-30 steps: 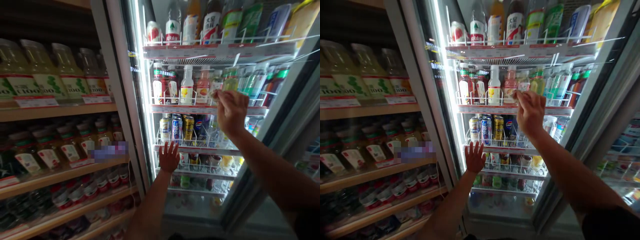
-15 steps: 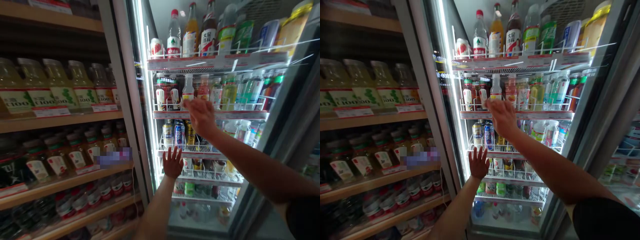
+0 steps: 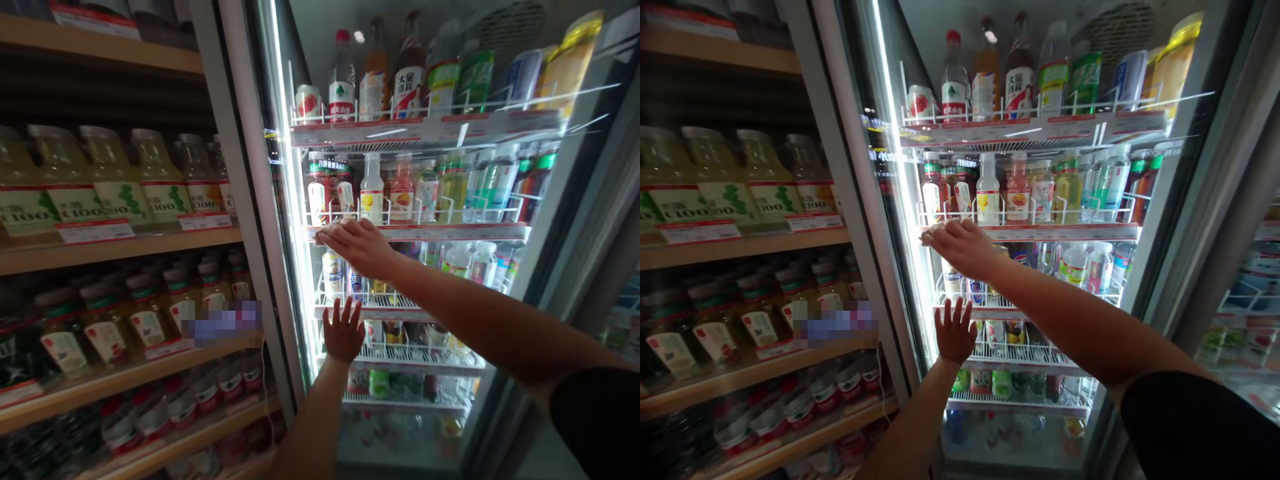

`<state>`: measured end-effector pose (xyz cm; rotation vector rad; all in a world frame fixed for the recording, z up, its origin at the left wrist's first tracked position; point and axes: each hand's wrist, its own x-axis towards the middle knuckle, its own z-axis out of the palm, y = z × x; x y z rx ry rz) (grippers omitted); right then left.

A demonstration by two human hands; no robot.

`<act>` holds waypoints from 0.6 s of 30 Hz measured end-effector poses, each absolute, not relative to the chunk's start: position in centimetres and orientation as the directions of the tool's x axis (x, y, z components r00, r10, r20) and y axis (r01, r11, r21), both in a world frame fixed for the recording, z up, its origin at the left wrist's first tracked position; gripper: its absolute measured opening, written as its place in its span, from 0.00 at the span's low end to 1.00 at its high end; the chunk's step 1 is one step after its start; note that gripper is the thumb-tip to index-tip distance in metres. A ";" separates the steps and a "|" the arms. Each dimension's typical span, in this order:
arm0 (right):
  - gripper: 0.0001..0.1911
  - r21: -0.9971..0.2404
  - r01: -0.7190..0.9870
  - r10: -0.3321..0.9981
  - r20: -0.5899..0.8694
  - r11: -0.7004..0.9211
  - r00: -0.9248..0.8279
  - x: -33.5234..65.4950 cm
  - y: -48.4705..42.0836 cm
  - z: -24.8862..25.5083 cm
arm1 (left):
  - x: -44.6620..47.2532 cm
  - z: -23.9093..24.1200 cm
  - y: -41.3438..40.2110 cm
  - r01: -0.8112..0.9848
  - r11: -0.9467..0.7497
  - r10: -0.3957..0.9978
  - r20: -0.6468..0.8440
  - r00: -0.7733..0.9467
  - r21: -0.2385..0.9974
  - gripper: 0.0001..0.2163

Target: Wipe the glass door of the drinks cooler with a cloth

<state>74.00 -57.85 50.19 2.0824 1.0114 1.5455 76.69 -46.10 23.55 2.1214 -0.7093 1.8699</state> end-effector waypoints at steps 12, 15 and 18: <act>0.25 0.679 0.355 0.759 0.629 -0.643 0.170 73.5 -60.3 49.6 | 76.9 23.4 -46.1 -0.461 -0.874 -0.211 0.975 0.073 -0.155 0.24; 0.25 0.576 0.317 0.640 0.753 -0.754 0.153 72.7 -62.9 50.7 | 76.9 23.4 -46.2 -0.451 -0.879 -0.208 0.975 0.072 -0.154 0.25; 0.24 0.342 0.260 0.372 0.925 -0.903 0.074 72.0 -65.9 51.6 | 76.2 23.6 -46.2 -0.455 -0.876 -0.213 0.974 0.072 -0.158 0.24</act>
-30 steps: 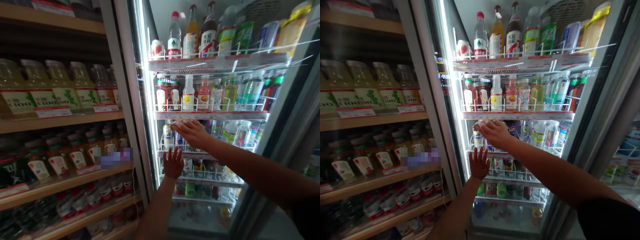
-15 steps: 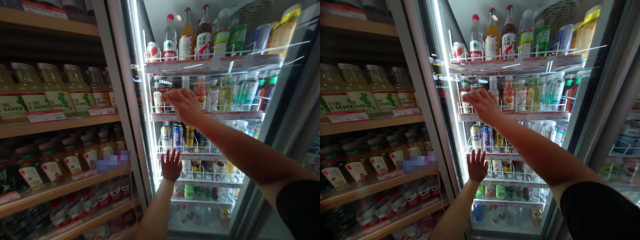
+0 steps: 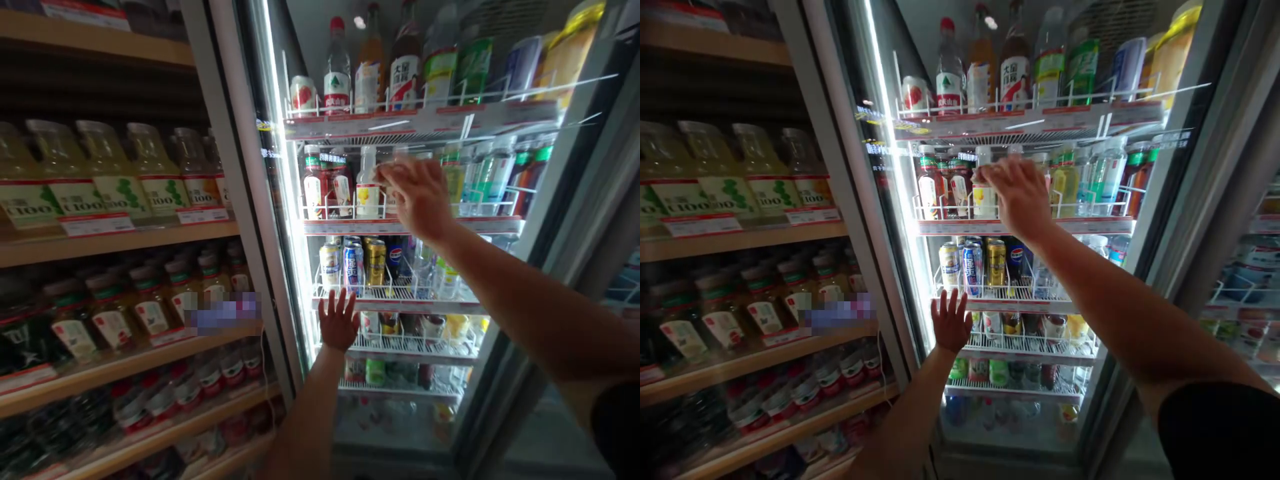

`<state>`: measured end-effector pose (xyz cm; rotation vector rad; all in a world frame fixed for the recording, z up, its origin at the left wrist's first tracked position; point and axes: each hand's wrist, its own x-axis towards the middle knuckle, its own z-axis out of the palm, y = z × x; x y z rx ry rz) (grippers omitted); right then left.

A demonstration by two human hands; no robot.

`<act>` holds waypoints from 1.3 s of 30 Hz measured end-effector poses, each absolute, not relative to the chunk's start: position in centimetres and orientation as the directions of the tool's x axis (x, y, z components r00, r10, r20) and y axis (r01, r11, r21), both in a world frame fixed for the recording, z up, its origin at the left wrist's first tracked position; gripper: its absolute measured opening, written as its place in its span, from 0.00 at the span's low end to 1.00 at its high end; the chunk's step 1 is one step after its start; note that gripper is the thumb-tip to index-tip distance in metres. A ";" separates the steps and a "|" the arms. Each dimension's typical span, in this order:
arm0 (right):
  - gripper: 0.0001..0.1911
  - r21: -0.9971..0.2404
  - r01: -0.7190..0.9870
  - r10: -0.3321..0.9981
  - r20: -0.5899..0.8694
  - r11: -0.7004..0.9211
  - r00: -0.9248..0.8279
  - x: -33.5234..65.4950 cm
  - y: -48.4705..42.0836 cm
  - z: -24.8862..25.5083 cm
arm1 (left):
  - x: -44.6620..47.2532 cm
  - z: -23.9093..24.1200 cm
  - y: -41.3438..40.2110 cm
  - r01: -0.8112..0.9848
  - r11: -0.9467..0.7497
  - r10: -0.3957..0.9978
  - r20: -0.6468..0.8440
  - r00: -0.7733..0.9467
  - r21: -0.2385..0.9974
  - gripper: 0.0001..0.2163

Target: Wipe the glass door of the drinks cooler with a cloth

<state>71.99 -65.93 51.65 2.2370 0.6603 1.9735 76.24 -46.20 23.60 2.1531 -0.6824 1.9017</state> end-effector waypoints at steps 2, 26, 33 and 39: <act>0.23 0.353 0.271 0.382 0.922 -0.896 0.063 71.3 -67.3 50.4 | 75.5 24.0 -46.2 -0.468 -0.874 -0.197 0.976 0.089 -0.133 0.23; 0.22 0.239 0.164 0.240 0.971 -0.957 -0.017 68.4 -78.4 47.0 | 76.6 31.6 -48.4 -0.464 -0.874 -0.195 0.979 0.065 -0.143 0.28; 0.21 0.397 0.196 0.426 0.895 -0.897 0.135 67.3 -80.1 45.5 | 76.6 31.8 -48.4 -0.501 -0.854 -0.184 0.982 0.038 -0.141 0.28; 0.23 0.364 0.172 0.387 0.914 -0.915 0.125 66.2 -80.5 41.2 | 76.6 31.7 -48.5 -0.484 -0.863 -0.188 0.981 0.041 -0.145 0.29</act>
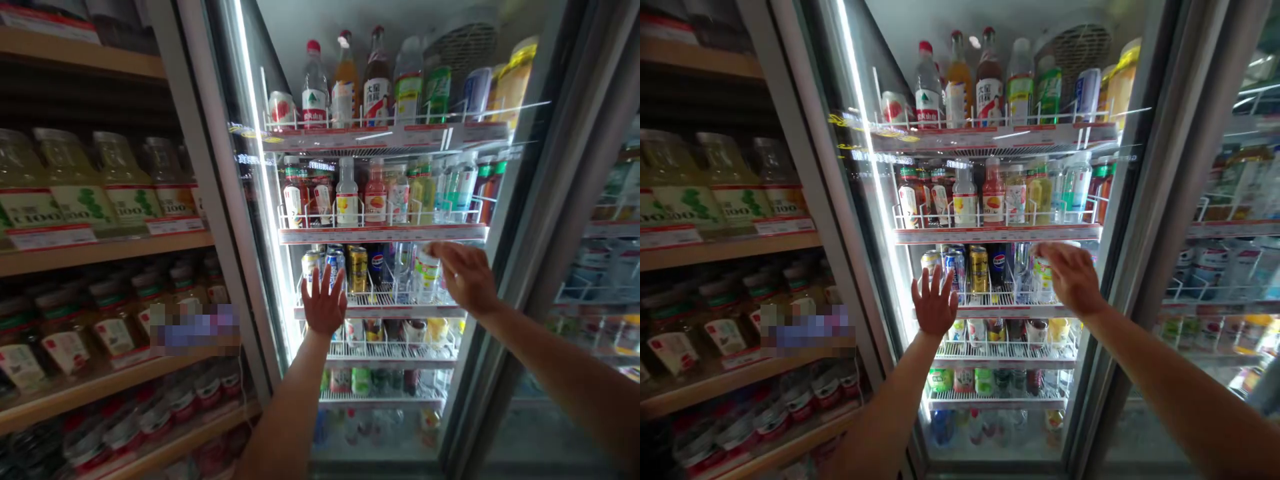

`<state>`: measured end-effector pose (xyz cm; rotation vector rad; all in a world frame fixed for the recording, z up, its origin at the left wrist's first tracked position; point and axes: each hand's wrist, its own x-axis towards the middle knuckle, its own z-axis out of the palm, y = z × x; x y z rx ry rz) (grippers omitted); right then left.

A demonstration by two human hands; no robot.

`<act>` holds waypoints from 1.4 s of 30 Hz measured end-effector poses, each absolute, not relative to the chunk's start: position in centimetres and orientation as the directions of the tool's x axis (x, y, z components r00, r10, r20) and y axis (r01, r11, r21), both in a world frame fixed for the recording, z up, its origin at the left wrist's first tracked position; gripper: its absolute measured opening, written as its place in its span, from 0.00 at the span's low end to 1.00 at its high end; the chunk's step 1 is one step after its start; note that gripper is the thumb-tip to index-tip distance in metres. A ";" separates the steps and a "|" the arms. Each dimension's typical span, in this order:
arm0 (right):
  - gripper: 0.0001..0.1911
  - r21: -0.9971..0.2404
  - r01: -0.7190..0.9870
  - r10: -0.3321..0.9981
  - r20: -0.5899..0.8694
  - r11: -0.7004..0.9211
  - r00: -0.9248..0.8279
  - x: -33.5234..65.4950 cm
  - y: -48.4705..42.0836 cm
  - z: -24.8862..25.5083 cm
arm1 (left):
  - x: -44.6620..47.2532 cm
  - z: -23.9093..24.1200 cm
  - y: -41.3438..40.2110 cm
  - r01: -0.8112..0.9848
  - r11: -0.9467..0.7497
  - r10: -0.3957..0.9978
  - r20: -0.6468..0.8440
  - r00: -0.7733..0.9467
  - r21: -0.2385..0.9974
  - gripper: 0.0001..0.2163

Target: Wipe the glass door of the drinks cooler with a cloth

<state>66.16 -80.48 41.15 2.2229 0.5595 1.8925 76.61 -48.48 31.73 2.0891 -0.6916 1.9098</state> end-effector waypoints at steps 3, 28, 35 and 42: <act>0.26 0.528 0.298 0.599 0.758 -0.795 0.257 65.6 -81.0 38.5 | 76.7 31.7 -48.4 -0.483 -0.864 -0.188 0.981 0.042 -0.144 0.29; 0.29 0.294 0.401 0.420 0.865 -0.867 0.273 66.4 -75.9 32.9 | 76.9 32.0 -48.4 -0.501 -0.851 -0.184 0.983 0.000 -0.159 0.29; 0.30 0.072 0.436 0.170 0.967 -0.897 0.190 68.5 -70.7 34.6 | 72.9 30.9 -52.0 -0.726 -0.687 -0.114 0.992 0.053 -0.040 0.28; 0.34 0.092 0.590 0.344 0.879 -0.802 0.331 66.5 -70.2 33.1 | 70.2 28.8 -56.2 -0.840 -0.517 -0.074 0.970 0.232 0.162 0.24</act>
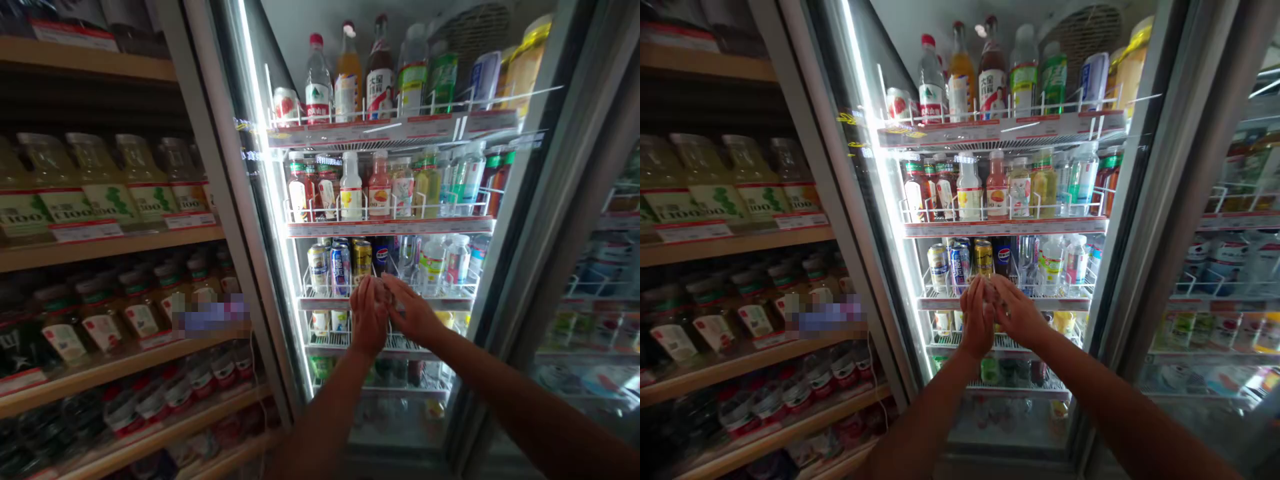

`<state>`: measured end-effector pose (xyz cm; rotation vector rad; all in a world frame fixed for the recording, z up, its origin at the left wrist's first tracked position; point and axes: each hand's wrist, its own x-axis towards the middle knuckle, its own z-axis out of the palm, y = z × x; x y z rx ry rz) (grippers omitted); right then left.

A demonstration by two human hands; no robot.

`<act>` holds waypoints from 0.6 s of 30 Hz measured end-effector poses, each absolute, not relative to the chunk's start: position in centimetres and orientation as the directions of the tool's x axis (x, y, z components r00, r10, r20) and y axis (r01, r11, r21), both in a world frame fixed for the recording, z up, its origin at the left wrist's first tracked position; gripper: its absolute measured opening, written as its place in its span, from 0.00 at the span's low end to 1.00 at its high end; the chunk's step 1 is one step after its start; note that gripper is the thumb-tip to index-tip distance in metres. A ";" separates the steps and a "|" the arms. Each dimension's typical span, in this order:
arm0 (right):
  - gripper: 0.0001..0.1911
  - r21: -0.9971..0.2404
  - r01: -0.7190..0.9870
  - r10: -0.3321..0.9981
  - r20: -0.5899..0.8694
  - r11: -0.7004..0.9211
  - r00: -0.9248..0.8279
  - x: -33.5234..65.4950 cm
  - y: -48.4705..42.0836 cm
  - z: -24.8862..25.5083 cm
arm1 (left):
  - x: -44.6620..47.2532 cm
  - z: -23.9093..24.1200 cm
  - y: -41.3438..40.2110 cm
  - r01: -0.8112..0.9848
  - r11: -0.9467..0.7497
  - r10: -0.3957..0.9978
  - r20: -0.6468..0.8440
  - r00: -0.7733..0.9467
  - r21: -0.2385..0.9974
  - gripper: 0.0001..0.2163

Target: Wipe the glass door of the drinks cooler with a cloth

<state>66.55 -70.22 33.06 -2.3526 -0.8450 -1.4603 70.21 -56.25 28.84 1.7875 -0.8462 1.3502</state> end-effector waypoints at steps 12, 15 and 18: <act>0.38 0.326 0.079 0.336 0.916 -0.942 0.219 70.1 -80.3 28.3 | 74.2 35.6 -53.4 -0.782 -0.618 -0.121 0.993 -0.013 -0.085 0.23; 0.38 0.354 0.062 0.359 0.914 -0.933 0.189 70.4 -80.5 28.1 | 74.5 36.9 -53.3 -0.701 -0.711 -0.116 0.993 0.037 -0.056 0.25; 0.39 0.375 0.036 0.376 0.913 -0.926 0.157 70.7 -80.9 28.0 | 73.4 33.6 -53.7 -0.661 -0.723 -0.300 0.953 0.040 -0.200 0.26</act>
